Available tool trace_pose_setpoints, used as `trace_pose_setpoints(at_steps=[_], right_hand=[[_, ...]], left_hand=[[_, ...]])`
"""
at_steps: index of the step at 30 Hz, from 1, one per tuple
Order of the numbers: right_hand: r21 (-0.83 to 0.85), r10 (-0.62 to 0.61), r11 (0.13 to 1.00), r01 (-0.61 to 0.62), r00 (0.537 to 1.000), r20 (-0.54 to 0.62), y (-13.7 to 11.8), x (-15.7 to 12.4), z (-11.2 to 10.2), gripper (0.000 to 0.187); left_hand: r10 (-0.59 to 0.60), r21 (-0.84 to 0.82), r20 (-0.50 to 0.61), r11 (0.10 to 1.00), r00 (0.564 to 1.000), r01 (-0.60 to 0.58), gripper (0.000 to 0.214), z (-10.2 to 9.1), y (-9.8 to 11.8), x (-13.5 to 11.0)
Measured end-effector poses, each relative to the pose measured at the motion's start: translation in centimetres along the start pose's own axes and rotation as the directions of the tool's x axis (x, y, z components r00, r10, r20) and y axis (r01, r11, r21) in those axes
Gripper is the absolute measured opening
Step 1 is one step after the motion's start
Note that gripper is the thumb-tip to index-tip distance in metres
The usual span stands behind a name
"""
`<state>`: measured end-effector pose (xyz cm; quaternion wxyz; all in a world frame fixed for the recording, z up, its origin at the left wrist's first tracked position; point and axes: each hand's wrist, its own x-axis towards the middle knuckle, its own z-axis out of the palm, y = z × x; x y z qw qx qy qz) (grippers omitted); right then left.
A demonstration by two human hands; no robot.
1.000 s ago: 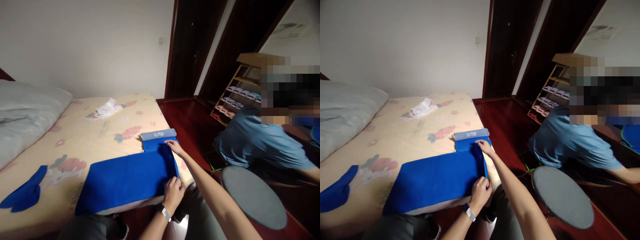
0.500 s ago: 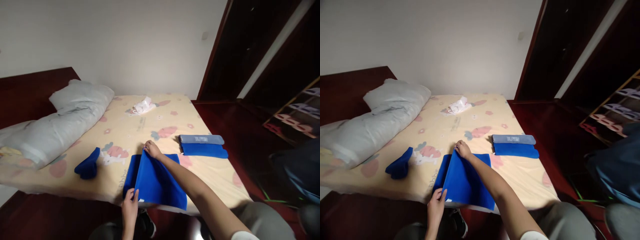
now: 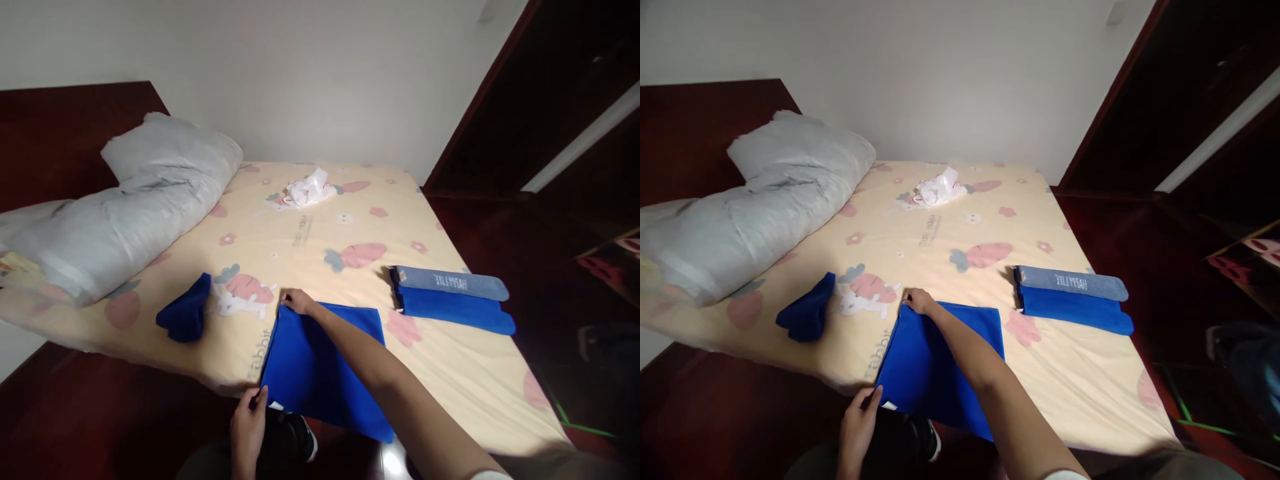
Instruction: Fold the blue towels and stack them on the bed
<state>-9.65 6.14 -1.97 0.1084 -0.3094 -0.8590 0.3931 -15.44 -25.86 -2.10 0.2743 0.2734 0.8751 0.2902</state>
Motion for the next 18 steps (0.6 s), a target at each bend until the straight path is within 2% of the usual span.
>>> trace_pose_setpoints(at_steps=[2,5,7,9,11,13,16,18], right_hand=[[0.057,0.003,0.998,-0.003,1.0,0.01,-0.4,0.0,-0.3,0.005],[0.151,-0.001,0.988,0.007,0.999,-0.042,-1.4,-0.9,-1.8,0.002],[0.201,-0.01,0.979,0.034,0.993,-0.12,-2.2,-2.6,-4.2,0.007],[0.265,-0.038,0.959,0.096,0.976,-0.216,-2.9,-5.5,-7.6,0.018],[0.357,-0.074,0.914,0.194,0.944,-0.322,-3.6,-9.7,-11.8,0.03],[0.419,-0.087,0.866,0.272,0.908,-0.411,-4.3,-15.0,-16.2,0.041],[0.399,-0.065,0.877,0.269,0.888,-0.456,-5.9,-24.1,-21.9,0.046],[0.361,-0.067,0.894,0.266,0.876,-0.478,-7.2,-30.1,-24.7,0.041]], left_hand=[[-0.003,-0.017,0.015,1.0,1.0,0.003,0.05,-0.4,0.0,-0.2],[0.013,-0.049,-0.05,0.999,0.999,-0.016,0.05,-1.1,0.5,-0.6],[0.045,-0.12,-0.109,0.991,0.993,-0.058,0.053,-1.9,1.4,-0.9],[0.104,-0.223,-0.155,0.965,0.982,-0.137,0.057,-3.0,2.7,-1.4],[0.174,-0.309,-0.187,0.924,0.967,-0.226,0.06,-4.2,4.3,-2.1],[0.25,-0.346,-0.204,0.886,0.946,-0.309,0.06,-5.3,6.3,-3.1],[0.392,-0.299,-0.222,0.844,0.893,-0.445,0.055,-6.6,10.0,-5.2],[0.492,-0.232,-0.26,0.803,0.831,-0.549,0.051,-7.5,12.6,-6.8]])
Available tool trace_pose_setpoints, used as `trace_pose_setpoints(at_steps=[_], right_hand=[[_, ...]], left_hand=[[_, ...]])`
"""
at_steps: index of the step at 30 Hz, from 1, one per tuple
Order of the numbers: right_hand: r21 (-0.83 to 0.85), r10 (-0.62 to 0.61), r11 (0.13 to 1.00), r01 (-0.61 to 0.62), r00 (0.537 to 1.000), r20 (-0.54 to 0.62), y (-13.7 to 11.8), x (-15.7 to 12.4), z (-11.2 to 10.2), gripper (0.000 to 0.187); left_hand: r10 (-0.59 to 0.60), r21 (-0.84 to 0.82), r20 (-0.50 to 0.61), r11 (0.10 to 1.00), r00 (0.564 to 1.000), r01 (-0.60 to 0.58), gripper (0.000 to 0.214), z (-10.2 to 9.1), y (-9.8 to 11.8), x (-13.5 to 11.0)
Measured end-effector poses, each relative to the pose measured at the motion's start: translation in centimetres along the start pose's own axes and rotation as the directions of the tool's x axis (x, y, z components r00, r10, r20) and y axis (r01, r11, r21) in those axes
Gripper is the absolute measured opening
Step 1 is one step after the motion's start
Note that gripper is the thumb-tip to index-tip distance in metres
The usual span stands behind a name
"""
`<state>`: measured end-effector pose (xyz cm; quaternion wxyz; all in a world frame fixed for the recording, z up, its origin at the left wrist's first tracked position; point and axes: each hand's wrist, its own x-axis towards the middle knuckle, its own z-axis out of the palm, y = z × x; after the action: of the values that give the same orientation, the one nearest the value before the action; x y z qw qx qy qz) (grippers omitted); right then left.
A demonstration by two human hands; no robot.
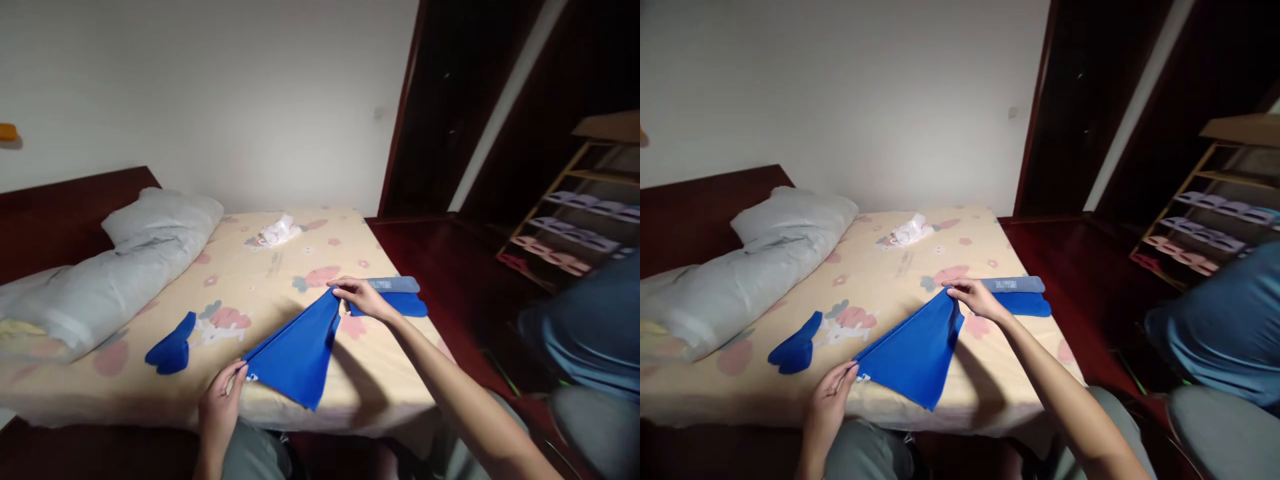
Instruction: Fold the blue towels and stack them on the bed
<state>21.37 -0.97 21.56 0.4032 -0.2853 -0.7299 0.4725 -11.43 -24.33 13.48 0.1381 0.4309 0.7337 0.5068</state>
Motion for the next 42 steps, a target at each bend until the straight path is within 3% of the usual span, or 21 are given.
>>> trace_pose_setpoints(at_steps=[5,9,13,16,19,23,26,28,30,32,33,36,39,42], right_hand=[[-0.103,-0.097,0.991,0.082,0.983,-0.154,-7.4,-8.5,-6.5,0.031],[-0.13,-0.137,0.986,0.107,0.957,-0.254,-10.9,-13.5,-8.6,0.024],[-0.098,-0.106,0.992,0.077,0.932,-0.348,-11.3,-16.1,-9.4,0.024],[-0.054,-0.029,0.999,0.008,0.917,-0.399,-8.5,-15.8,-10.0,0.028],[-0.002,0.079,0.996,-0.088,0.898,-0.434,-2.9,-13.1,-10.8,0.037],[0.012,0.183,0.979,-0.205,0.844,-0.503,6.4,-6.8,-10.9,0.039],[-0.044,0.264,0.933,-0.358,0.76,-0.594,12.7,-3.7,-9.5,0.035],[-0.091,0.31,0.878,-0.47,0.703,-0.64,16.0,-4.4,-8.4,0.036],[-0.107,0.341,0.85,-0.516,0.695,-0.633,18.6,-7.9,-7.2,0.036],[-0.21,0.37,0.803,-0.557,0.744,-0.556,20.2,-13.2,-6.1,0.036],[-0.26,0.429,0.753,-0.605,0.75,-0.504,20.6,-16.1,-5.7,0.035],[-0.309,0.625,0.599,-0.738,0.673,-0.397,19.7,-23.0,-4.5,0.034],[-0.326,0.683,0.538,-0.777,0.629,-0.372,17.8,-25.3,-3.4,0.034],[-0.353,0.691,0.499,-0.792,0.609,-0.39,16.7,-24.7,-2.5,0.03]], left_hand=[[0.336,0.057,0.009,0.94,0.942,-0.336,0.036,-1.0,7.8,-0.2],[0.43,0.035,0.022,0.902,0.903,-0.43,0.027,-1.9,12.7,-0.5],[0.428,-0.023,0.061,0.904,0.902,-0.427,0.024,-1.2,15.4,0.4],[0.384,-0.129,0.211,0.923,0.899,-0.364,0.028,1.1,15.7,2.9],[0.281,-0.198,0.39,0.956,0.877,-0.219,0.035,5.5,14.6,6.9],[0.145,-0.24,0.523,0.971,0.84,-0.017,0.041,14.0,11.1,12.8],[-0.003,-0.047,0.475,0.998,0.88,0.028,0.039,20.1,7.8,14.6],[-0.081,0.135,0.423,0.991,0.902,0.026,0.032,22.4,5.2,13.4],[-0.117,0.219,0.432,0.975,0.894,0.022,0.026,23.0,2.2,10.4],[-0.136,0.306,0.446,0.952,0.885,-0.007,0.026,22.3,-0.7,6.2],[-0.113,0.4,0.435,0.913,0.893,-0.079,0.029,21.6,-2.0,4.1],[-0.137,0.575,0.517,0.787,0.845,-0.224,0.038,19.6,-4.1,-1.0],[-0.234,0.632,0.57,0.737,0.787,-0.239,0.038,18.5,-4.4,-4.0],[-0.246,0.625,0.542,0.757,0.803,-0.19,0.026,18.2,-4.8,-5.7]])
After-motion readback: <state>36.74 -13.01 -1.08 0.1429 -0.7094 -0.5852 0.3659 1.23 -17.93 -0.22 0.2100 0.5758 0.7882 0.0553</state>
